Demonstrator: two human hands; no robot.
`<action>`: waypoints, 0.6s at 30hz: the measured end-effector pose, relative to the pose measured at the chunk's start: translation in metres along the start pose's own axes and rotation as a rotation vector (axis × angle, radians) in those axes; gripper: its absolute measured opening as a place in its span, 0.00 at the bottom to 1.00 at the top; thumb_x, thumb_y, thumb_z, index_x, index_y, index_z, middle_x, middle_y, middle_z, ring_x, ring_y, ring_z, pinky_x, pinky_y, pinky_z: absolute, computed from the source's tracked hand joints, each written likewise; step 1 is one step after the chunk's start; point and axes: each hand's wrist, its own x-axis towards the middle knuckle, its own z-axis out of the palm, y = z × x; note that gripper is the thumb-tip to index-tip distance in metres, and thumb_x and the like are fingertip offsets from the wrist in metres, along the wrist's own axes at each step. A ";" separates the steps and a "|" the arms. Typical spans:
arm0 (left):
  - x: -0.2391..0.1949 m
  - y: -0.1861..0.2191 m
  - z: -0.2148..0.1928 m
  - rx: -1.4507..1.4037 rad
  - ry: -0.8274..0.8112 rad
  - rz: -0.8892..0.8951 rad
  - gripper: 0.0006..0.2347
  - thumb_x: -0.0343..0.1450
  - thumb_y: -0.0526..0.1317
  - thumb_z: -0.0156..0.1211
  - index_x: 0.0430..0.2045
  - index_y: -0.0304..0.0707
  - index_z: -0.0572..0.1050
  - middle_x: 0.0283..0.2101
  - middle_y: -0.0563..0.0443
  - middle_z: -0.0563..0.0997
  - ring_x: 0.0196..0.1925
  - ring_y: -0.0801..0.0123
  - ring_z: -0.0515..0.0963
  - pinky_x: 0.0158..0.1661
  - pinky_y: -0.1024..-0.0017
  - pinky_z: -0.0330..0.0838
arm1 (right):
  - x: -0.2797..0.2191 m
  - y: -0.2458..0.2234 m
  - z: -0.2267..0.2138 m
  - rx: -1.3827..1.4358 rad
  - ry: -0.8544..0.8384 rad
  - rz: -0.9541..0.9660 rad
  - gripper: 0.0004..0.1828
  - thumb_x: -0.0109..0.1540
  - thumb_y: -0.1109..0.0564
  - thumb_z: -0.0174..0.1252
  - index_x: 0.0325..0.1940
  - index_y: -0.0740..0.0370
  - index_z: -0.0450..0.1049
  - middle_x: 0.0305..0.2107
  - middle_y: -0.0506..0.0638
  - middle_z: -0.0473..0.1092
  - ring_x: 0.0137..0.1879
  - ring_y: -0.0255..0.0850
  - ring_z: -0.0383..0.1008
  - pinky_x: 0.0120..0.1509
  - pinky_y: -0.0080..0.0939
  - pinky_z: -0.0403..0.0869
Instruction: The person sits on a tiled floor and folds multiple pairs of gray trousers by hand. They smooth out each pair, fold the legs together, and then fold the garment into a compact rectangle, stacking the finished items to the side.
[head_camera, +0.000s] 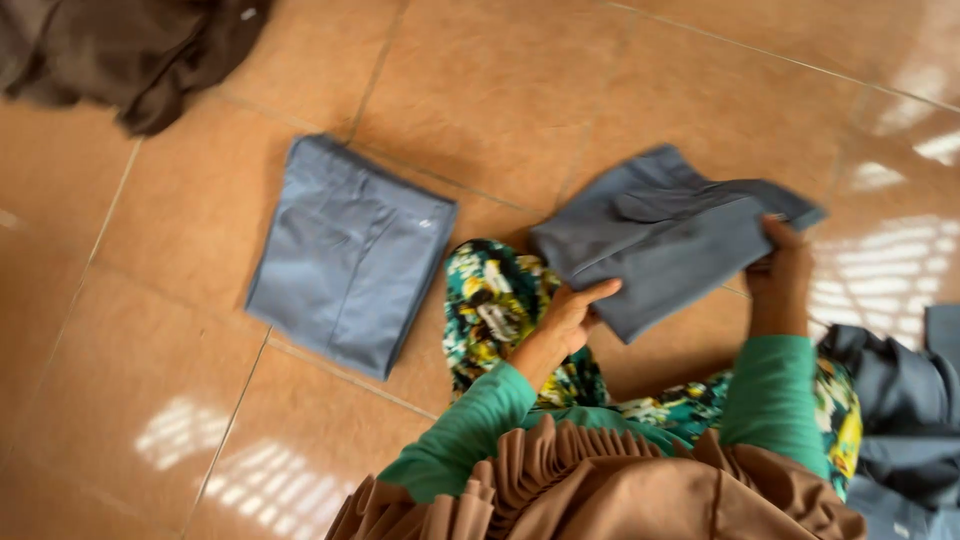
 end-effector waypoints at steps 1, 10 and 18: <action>-0.008 0.015 0.001 -0.028 0.017 0.029 0.29 0.55 0.33 0.75 0.53 0.39 0.76 0.52 0.46 0.82 0.53 0.58 0.81 0.44 0.63 0.79 | -0.023 -0.017 0.034 -0.020 -0.036 0.015 0.08 0.55 0.61 0.65 0.32 0.53 0.71 0.21 0.40 0.67 0.24 0.30 0.68 0.26 0.27 0.68; -0.106 0.170 -0.038 -0.098 -0.138 0.526 0.17 0.57 0.30 0.77 0.40 0.38 0.81 0.43 0.48 0.85 0.44 0.66 0.84 0.48 0.67 0.81 | -0.158 -0.056 0.281 -0.026 -0.414 -0.255 0.12 0.55 0.65 0.69 0.42 0.59 0.81 0.35 0.46 0.79 0.45 0.40 0.82 0.54 0.40 0.85; -0.202 0.209 -0.186 0.216 0.368 0.973 0.35 0.62 0.27 0.76 0.66 0.40 0.66 0.62 0.43 0.75 0.65 0.60 0.70 0.65 0.53 0.67 | -0.201 0.134 0.387 -0.262 -0.791 0.148 0.25 0.60 0.59 0.74 0.58 0.56 0.73 0.47 0.51 0.73 0.56 0.48 0.79 0.60 0.55 0.82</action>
